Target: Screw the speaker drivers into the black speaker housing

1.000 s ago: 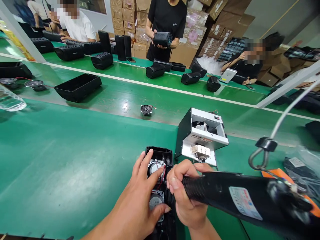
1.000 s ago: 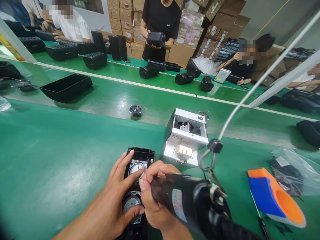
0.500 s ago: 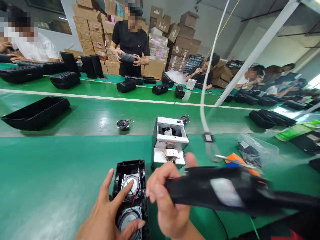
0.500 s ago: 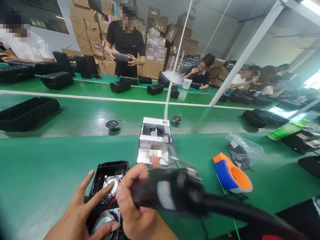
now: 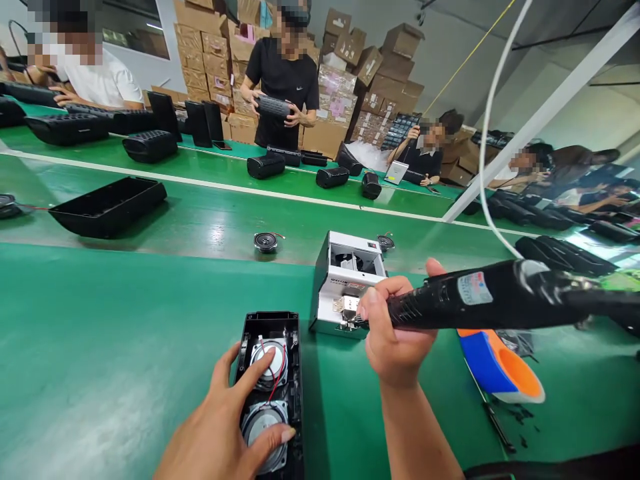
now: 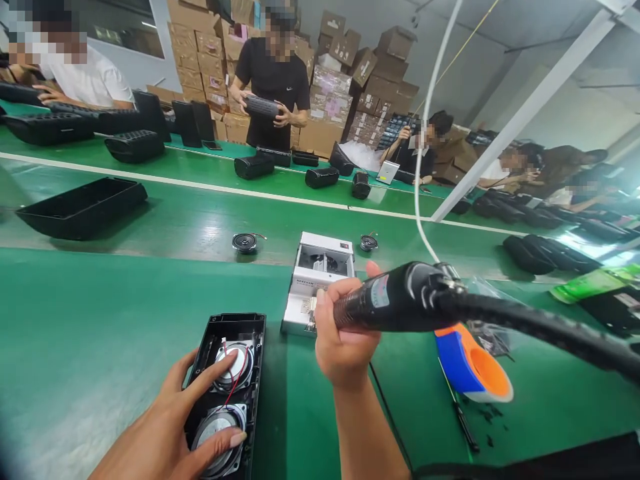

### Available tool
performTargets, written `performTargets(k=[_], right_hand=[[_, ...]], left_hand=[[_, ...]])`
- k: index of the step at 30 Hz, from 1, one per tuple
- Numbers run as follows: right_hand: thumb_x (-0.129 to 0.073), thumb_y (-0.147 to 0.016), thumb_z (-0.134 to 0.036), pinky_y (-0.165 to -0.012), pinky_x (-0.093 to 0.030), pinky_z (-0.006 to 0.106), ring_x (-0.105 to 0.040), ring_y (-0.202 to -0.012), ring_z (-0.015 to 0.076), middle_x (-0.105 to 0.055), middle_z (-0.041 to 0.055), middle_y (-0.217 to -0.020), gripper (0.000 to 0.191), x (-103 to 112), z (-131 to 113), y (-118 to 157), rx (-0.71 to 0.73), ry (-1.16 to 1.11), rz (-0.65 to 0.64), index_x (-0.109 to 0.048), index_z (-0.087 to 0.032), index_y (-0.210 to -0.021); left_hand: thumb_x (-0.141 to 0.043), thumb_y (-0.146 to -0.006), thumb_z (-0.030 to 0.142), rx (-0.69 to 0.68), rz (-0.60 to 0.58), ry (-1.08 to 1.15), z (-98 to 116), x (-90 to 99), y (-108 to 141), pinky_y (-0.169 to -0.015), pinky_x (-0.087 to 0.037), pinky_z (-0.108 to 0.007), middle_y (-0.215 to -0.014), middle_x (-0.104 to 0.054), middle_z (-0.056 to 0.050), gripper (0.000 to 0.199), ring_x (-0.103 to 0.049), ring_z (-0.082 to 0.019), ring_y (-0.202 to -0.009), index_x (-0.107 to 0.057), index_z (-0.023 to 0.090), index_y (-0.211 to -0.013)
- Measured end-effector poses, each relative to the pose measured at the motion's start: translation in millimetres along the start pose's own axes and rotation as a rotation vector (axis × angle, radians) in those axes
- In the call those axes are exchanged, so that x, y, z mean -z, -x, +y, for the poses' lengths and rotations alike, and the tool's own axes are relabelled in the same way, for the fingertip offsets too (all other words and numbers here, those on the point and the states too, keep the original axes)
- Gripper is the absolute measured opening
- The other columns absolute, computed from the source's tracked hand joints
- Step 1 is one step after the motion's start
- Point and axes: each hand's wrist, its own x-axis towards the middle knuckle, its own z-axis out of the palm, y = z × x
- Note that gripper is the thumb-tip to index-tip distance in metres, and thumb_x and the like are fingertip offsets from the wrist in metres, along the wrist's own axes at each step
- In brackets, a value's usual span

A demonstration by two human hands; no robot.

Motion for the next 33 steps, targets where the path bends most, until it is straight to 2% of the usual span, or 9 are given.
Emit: performTargets(k=[4,8,11,14,19,25,33], right_hand=[[-0.076,-0.107,-0.019,-0.055,-0.052,0.026,-0.054,-0.059,0.0135,-0.058,-0.0072,-0.084,0.069,0,-11,5,-0.135,-0.024,-0.023,-0.044,-0.035,-0.166],[-0.075,-0.108,-0.016,-0.053,-0.053,0.023,-0.052,-0.056,0.0124,-0.058,-0.0083,-0.081,0.070,0,-39,17,-0.229,-0.154,-0.013,-0.044,-0.041,-0.165],[-0.074,-0.110,-0.017,-0.056,-0.054,0.023,-0.049,-0.054,0.0119,-0.055,-0.0101,-0.078,0.066,-3,-67,30,-0.295,-0.245,0.007,-0.045,-0.047,-0.161],[-0.070,-0.114,-0.018,-0.058,-0.053,0.025,-0.049,-0.054,0.0114,-0.053,-0.0103,-0.079,0.060,-4,-83,46,-0.340,-0.315,-0.050,-0.045,-0.051,-0.158],[-0.066,-0.117,-0.020,-0.059,-0.052,0.028,-0.051,-0.057,0.0126,-0.051,-0.0086,-0.085,0.062,-12,-77,70,-0.360,-0.359,-0.175,-0.041,-0.055,-0.161],[-0.070,-0.117,-0.023,-0.060,-0.052,0.026,-0.054,-0.059,0.0134,-0.053,-0.0082,-0.082,0.060,-26,-62,77,-0.365,-0.295,-0.182,-0.046,-0.051,-0.164],[-0.070,-0.116,-0.020,-0.062,-0.054,0.026,-0.056,-0.064,0.0132,-0.057,-0.0066,-0.088,0.064,-24,-51,89,-0.438,-0.348,-0.202,-0.043,-0.047,-0.166]], left_hand=[[-0.068,-0.101,0.045,0.008,-0.027,0.006,2,2.1,0,-0.082,-0.070,-0.049,-0.187,-0.028,-0.004,0.070,-0.085,-0.035,-0.106,-0.050,0.052,-0.169],[-0.072,-0.100,0.045,0.043,-0.104,0.035,8,9.9,-2,-0.089,-0.068,-0.052,-0.191,-0.020,-0.002,0.075,-0.083,-0.039,-0.118,-0.048,0.052,-0.170],[-0.089,-0.087,0.038,0.130,-0.241,0.036,19,21.3,-5,-0.101,-0.065,-0.052,-0.194,-0.007,0.001,0.101,-0.079,-0.040,-0.126,-0.040,0.053,-0.174],[-0.098,-0.076,0.026,0.216,-0.356,0.001,33,31.9,-9,-0.110,-0.062,-0.052,-0.194,0.002,0.001,0.122,-0.075,-0.042,-0.135,-0.035,0.051,-0.177],[-0.103,-0.074,0.024,0.231,-0.377,0.017,40,36.4,-11,-0.112,-0.061,-0.052,-0.194,0.006,0.001,0.127,-0.074,-0.043,-0.137,-0.035,0.053,-0.177],[-0.106,-0.072,0.026,0.215,-0.362,0.043,34,33.4,-7,-0.109,-0.063,-0.052,-0.194,0.006,0.002,0.130,-0.076,-0.043,-0.133,-0.034,0.055,-0.176],[-0.107,-0.070,0.026,0.219,-0.350,0.075,34,33.9,-7,-0.108,-0.063,-0.053,-0.194,0.005,0.005,0.130,-0.076,-0.044,-0.133,-0.036,0.059,-0.174]])
